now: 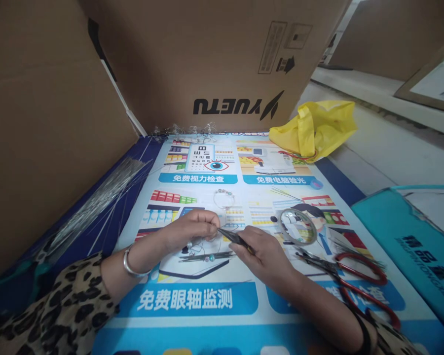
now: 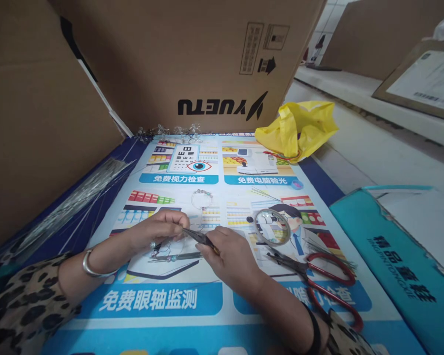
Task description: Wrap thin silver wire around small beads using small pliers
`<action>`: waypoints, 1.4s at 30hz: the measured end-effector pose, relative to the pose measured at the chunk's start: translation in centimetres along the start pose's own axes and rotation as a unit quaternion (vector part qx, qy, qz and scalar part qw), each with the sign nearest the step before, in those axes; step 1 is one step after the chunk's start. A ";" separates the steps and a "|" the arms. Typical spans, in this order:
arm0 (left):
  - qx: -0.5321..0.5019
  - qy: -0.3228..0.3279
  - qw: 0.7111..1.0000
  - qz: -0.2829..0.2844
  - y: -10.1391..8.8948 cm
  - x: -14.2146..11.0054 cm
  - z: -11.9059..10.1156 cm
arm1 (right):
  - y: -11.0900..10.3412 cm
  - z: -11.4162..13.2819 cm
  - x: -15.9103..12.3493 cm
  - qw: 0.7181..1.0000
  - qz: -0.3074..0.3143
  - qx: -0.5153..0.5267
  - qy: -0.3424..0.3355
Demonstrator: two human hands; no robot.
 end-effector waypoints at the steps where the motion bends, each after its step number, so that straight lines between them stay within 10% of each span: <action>1: 0.001 0.001 1.000 0.000 0.0 0.0 0.0 | 0.0 0.0 0.0 1.000 0.002 0.001 0.003; 42: 0.065 0.025 0.997 0.032 -0.4 -0.1 0.0 | 0.2 0.0 0.0 1.000 0.007 -0.011 -0.024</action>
Point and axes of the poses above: each hand's wrist, its own x-axis towards the middle knuckle, its own y-axis out of the palm, z = x × y, the point moved 6 cm from there along x, towards the middle knuckle, and after that the axes turned 7 degrees about -y, right-handed, at the moved point
